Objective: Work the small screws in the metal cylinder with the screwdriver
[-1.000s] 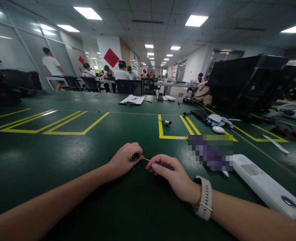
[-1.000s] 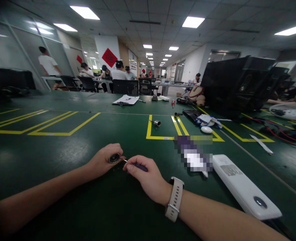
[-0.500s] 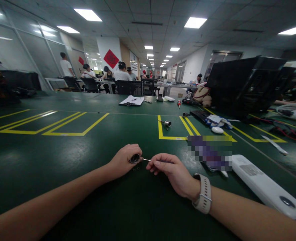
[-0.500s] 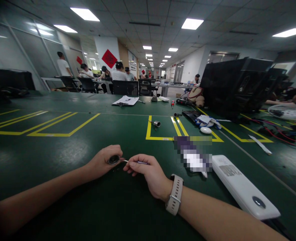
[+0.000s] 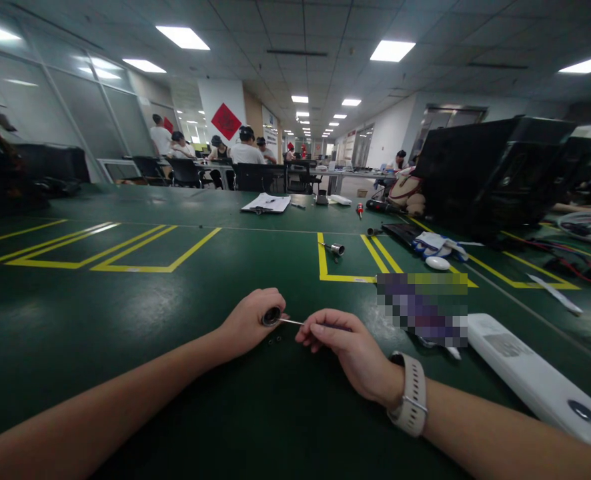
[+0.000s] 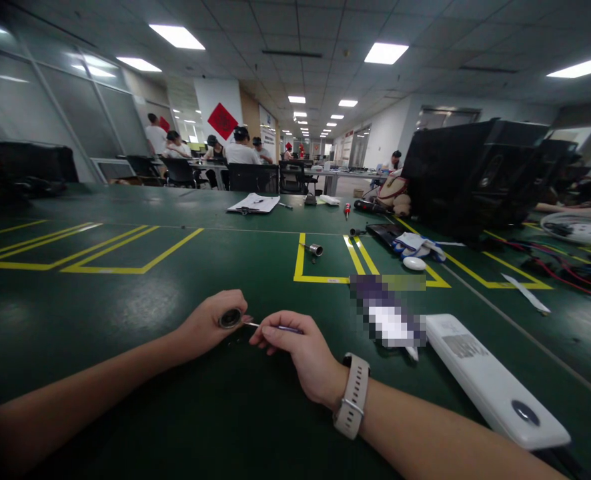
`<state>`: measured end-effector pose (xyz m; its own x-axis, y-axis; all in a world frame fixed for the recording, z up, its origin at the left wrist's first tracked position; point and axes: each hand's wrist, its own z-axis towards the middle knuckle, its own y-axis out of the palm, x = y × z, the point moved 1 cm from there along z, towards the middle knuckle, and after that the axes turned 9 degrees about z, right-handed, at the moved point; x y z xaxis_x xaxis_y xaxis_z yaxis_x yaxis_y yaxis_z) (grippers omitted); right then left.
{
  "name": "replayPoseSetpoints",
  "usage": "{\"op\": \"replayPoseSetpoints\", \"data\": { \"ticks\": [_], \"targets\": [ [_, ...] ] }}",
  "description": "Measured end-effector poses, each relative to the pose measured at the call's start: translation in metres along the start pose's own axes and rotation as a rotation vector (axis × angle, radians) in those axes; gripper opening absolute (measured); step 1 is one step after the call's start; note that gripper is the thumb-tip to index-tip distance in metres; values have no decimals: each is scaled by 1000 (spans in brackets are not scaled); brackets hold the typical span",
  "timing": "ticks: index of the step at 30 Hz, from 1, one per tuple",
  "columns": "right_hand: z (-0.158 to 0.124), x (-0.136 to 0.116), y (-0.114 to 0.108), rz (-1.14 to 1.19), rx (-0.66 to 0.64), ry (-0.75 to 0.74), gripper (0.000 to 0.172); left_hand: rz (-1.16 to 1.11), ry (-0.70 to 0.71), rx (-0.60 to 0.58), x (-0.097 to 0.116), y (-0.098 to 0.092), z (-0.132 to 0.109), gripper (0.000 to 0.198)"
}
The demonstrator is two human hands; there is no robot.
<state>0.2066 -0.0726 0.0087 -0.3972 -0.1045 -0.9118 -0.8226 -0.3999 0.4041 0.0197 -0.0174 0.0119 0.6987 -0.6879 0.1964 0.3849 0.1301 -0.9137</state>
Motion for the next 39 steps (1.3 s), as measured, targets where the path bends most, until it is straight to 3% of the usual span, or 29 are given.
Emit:
{"op": "replayPoseSetpoints", "data": {
  "ticks": [8,15,21,30,39],
  "targets": [
    [-1,-1,1,-10,-7,-19,12,9,-34,-21,1,-2,1,15],
    [-1,1,0,-112,-10,-28,13,39,16,-43,5,-6,1,12],
    [-1,-1,0,-38,-5,-13,12,-22,-24,8,0,-2,-1,13],
    [-1,0,1,-5,2,-24,11,17,12,-15,2,-2,1,13],
    [-2,0,-2,10,6,-36,12,16,-55,-15,2,-2,1,15]
  ]
}}
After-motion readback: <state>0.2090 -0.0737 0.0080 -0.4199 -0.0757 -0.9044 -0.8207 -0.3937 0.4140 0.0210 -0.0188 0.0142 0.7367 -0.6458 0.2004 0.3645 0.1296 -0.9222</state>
